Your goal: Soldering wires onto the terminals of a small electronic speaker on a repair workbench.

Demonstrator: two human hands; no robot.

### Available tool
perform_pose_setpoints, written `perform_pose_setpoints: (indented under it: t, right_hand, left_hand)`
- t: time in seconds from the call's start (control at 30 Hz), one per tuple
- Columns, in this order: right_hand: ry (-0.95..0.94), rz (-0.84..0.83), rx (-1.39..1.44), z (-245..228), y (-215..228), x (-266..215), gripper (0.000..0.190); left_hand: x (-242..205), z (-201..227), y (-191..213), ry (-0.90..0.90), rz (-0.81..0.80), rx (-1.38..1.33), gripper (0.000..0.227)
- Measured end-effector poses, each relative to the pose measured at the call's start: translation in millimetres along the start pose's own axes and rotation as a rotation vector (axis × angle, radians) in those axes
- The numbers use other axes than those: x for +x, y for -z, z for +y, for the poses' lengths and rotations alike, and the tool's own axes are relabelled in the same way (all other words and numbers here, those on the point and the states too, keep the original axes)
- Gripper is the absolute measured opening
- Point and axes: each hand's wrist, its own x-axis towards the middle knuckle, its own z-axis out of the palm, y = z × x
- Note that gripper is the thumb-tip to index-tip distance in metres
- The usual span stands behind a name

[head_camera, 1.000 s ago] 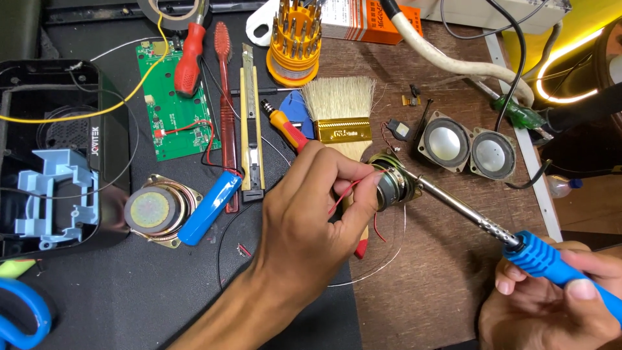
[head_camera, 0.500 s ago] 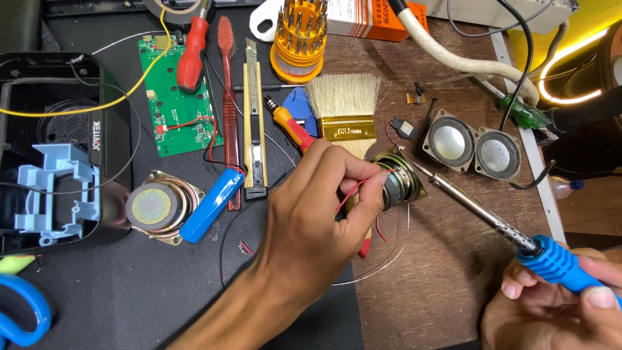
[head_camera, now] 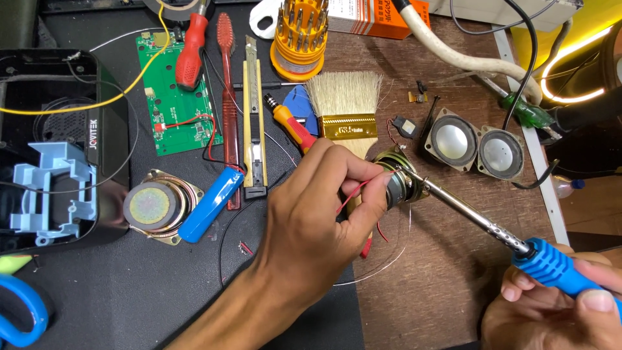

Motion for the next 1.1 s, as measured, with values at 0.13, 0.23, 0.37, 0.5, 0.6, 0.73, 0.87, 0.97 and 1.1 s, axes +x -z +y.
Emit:
perform_pose_setpoints:
  t: [0.13, 0.23, 0.37, 0.5, 0.6, 0.73, 0.87, 0.97, 1.1]
  right_hand:
    - [-0.007, -0.006, -0.012, -2.5, 0.5, -3.0, 0.033]
    - [-0.027, -0.005, -0.036, -4.8, -0.7, -3.9, 0.031]
    - [-0.006, -0.021, -0.044, -5.5, -0.8, -4.1, 0.030]
    - [-0.033, 0.012, -0.037, -5.9, -0.1, -6.2, 0.032]
    - [-0.031, -0.002, -0.056, -9.4, -2.9, -8.5, 0.029]
    - [0.056, -0.001, -0.124, -4.1, -4.2, -12.1, 0.033]
    - [0.129, -0.092, -0.076, -0.1, -2.0, -10.8, 0.031]
    - [0.137, -0.085, -0.127, -6.9, -6.6, -19.5, 0.032]
    - [0.376, -0.136, -0.582, -26.5, -38.5, -29.1, 0.039]
  left_hand:
    - [-0.5, -0.2, -0.2, 0.011, -0.003, 0.005, 0.012]
    - [0.1, 0.2, 0.0, 0.004, 0.002, 0.001, 0.012]
    - [-0.2, 0.2, 0.1, 0.009, -0.002, -0.006, 0.013]
    - [-0.2, 0.0, 0.2, 0.002, -0.001, 0.000, 0.014]
    - [0.0, 0.3, 0.2, 0.002, 0.000, 0.000, 0.014]
    - [-0.2, -0.3, 0.1, 0.005, -0.005, -0.001, 0.014]
    - [-0.9, -0.8, -0.2, 0.009, -0.001, 0.011, 0.015]
    - [-0.7, -0.9, -0.1, 0.008, 0.000, 0.017, 0.014]
    - [0.7, -0.2, -0.4, -0.004, 0.011, -0.014, 0.015]
